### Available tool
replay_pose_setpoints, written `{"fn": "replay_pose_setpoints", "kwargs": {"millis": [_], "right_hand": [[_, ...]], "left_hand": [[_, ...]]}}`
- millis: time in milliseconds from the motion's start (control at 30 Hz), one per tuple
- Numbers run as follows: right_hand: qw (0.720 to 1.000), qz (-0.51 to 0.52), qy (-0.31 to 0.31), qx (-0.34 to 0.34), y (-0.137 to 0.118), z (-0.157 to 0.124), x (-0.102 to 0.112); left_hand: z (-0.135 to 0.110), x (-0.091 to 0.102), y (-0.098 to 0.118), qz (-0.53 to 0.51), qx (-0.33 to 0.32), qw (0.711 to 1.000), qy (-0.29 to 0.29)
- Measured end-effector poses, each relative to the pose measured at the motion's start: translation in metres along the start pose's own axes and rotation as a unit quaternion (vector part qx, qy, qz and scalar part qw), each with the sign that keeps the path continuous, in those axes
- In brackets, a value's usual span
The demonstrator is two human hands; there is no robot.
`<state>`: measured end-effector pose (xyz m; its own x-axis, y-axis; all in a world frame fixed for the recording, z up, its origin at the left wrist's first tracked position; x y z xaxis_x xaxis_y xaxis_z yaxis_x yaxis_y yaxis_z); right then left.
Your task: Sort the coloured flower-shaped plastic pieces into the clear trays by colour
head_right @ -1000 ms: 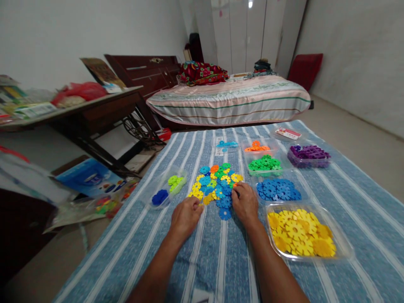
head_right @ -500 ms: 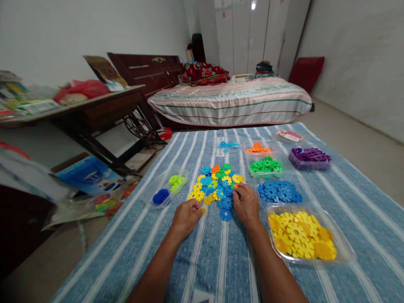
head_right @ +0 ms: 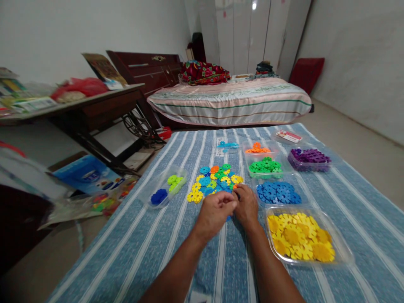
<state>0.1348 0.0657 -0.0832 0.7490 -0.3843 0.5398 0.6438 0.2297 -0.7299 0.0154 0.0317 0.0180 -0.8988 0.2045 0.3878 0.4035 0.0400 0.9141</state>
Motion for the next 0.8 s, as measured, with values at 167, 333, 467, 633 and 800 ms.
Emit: {"fn": "replay_pose_setpoints", "kwargs": {"millis": [167,333,467,633,800], "right_hand": [[1.0,0.002,0.008,0.0,-0.007,0.002,-0.001],[1.0,-0.001,0.006,0.002,-0.008,0.002,0.0],[1.0,0.004,0.007,0.001,-0.007,0.001,0.0],[1.0,0.004,0.011,0.001,-0.006,0.001,0.0],[1.0,-0.003,0.01,0.0,-0.007,0.001,0.001]], "left_hand": [[0.011,0.06,-0.039,0.344,0.043,0.933,0.094],[0.016,0.065,-0.049,0.445,0.066,0.892,0.045],[0.016,0.061,-0.052,0.438,0.067,0.895,0.048],[0.019,0.068,-0.058,0.374,0.075,0.922,0.064],[0.029,0.064,-0.056,0.29,0.069,0.952,0.067]]}}
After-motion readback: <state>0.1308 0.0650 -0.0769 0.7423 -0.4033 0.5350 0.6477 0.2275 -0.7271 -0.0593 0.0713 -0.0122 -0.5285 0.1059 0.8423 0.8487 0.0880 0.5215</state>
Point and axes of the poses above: each hand's wrist, its own z-axis towards the middle knuckle, its own x-axis out of the back of the hand, y = z × x, the point moved 3 cm from there along z, towards the middle knuckle, and after that the axes turned 1 degree about x, right-handed, at the moved point
